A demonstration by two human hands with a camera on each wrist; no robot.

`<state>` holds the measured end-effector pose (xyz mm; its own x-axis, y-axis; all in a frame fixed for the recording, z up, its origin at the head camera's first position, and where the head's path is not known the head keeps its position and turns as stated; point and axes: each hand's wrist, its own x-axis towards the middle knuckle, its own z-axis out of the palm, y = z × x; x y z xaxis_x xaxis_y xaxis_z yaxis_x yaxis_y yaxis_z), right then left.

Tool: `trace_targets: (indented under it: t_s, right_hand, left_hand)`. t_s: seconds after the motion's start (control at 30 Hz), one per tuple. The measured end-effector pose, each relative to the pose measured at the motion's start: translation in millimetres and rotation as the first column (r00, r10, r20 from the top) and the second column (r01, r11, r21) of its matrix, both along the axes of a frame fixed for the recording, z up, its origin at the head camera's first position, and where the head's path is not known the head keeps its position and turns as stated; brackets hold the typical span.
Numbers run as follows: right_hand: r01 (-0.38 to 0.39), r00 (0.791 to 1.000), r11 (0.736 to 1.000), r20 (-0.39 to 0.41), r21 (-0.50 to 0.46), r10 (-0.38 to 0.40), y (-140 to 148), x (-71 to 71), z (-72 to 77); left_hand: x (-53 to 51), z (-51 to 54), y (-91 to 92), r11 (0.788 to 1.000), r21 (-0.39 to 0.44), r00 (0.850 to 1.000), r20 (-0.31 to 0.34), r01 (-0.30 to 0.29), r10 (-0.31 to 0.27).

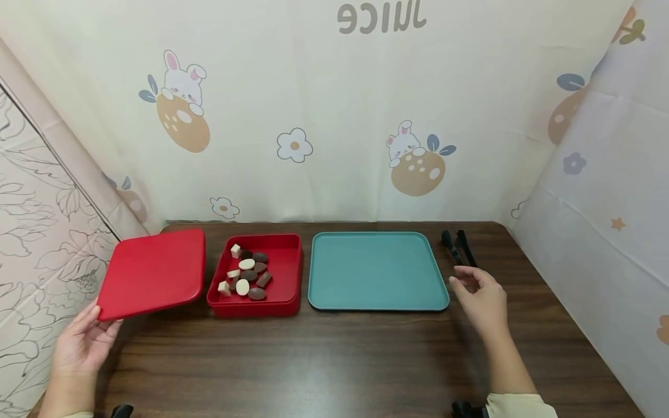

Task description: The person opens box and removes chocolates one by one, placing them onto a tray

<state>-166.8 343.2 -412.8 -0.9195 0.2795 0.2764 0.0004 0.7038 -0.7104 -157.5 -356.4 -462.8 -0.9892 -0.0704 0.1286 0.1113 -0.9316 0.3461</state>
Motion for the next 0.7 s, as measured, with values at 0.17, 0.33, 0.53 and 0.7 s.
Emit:
trace_targets:
  t_s: [0.17, 0.33, 0.53, 0.7]
  right_hand:
    - [0.03, 0.999, 0.995, -0.022, 0.091, -0.028, 14.0, 0.8, -6.0]
    - [0.059, 0.998, 0.983, -0.024, 0.172, -0.055, 26.0, -1.7, -8.5]
    - [0.077, 0.997, 0.975, -0.015, 0.208, -0.076, 36.5, -9.1, -9.9]
    - [0.084, 0.996, 0.97, 0.014, 0.227, -0.089, 43.0, -19.2, -12.4]
  left_hand:
    - [-0.6, -4.1, -2.4, 0.998, -0.058, 0.998, 0.064, -0.026, 0.03]
    - [-2.0, -5.2, -4.2, 0.992, -0.121, 0.989, 0.142, -0.033, 0.05]
    - [-5.9, -4.3, -6.4, 0.984, -0.178, 0.979, 0.201, -0.009, 0.045]
    - [-10.5, -4.1, -5.3, 0.978, -0.209, 0.969, 0.241, -0.004, 0.056]
